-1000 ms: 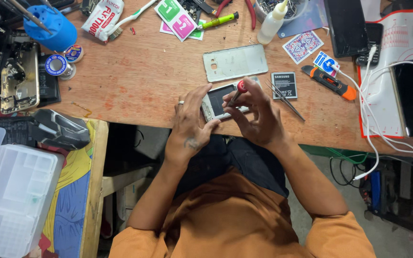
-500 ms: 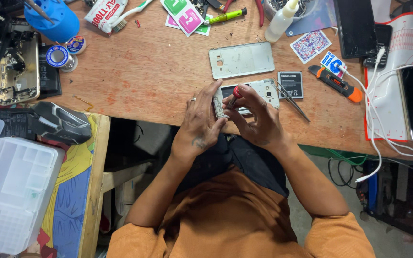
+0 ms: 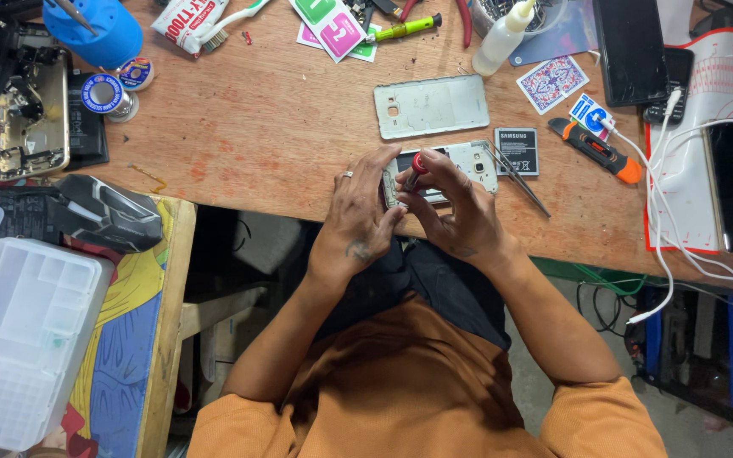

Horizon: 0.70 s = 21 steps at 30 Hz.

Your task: The person removes the back cover of a white smartphone, then uses a screwdriver to unscrew and remove the battery. They continue to unscrew internal components and place the removed screws on the workbench.

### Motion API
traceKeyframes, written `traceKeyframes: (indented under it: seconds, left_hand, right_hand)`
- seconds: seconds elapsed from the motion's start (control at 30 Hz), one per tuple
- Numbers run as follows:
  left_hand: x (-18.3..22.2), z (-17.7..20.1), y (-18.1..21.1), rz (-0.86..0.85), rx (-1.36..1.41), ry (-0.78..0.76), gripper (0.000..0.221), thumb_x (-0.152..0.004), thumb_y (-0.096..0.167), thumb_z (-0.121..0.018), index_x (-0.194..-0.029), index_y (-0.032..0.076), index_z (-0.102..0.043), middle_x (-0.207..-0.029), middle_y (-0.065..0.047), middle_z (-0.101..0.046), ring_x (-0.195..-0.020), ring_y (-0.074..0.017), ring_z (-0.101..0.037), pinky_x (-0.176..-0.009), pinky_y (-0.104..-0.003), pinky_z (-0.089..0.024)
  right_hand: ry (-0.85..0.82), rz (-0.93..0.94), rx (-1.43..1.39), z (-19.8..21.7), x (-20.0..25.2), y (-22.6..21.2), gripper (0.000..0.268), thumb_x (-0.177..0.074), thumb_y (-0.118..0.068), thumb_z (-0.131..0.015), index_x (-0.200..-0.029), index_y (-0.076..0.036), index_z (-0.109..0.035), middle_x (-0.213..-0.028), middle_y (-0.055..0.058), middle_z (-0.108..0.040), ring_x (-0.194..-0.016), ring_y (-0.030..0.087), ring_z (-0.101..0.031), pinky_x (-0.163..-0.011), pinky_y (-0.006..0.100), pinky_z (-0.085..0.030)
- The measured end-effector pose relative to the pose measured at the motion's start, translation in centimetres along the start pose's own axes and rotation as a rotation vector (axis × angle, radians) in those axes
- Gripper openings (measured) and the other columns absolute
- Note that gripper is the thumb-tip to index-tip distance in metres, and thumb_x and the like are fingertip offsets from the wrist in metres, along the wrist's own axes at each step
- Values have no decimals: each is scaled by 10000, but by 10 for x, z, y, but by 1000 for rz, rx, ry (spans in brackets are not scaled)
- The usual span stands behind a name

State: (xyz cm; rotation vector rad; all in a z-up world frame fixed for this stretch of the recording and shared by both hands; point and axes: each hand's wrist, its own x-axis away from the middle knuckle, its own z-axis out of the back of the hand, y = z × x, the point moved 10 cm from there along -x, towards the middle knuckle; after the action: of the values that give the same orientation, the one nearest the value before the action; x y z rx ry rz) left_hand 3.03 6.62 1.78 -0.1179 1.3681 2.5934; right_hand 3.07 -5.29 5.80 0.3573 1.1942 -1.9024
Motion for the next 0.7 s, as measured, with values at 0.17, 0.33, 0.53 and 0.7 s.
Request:
traceKeyframes:
  seconds: [0.17,0.33,0.53,0.7]
  left_hand:
    - [2,5,4,-35,13,38,786,-822,114,-788,-1506,65,-404,-1497,-186,-502,-1441,-356,-450,-1168,-478,-334]
    - [1,6,4,-35,16,34,772,-823,115,-789,-1494,62,-411,-1494,-182,-502,-1435,-356,-450,-1163,-478,-333]
    - [3,7,4,-30,26,36,762,-817,79,-779,-1491,74,-423,-1487,-170,-512,-1436,-340,-464,-1165,-460,-347]
    - [2,6,4,-36,16,45,779,-794,90,-799,-1480,79,-429,-1482,-158,-520,-1425,-334,-468,-1153,-461,-351]
  right_hand:
    - [-8,-24,9,-1,-2,-1,634,-975,45,-759,-1482,-4,-381,-1164,193,-690,-1041,224,-744,-877,335,-662]
    - [-9,-25,12,-1,-4,-4,607,-970,41,-767,-1455,-2,-404,-1171,202,-684,-1024,217,-744,-857,323,-659]
    - [40,20,103,1,-4,-12,584,-931,13,-824,-1395,1,-469,-1097,174,-698,-985,218,-736,-816,339,-649]
    - [9,-9,76,-1,-1,-9,546,-940,62,-795,-1391,-17,-497,-1088,182,-705,-1004,244,-760,-804,321,-683]
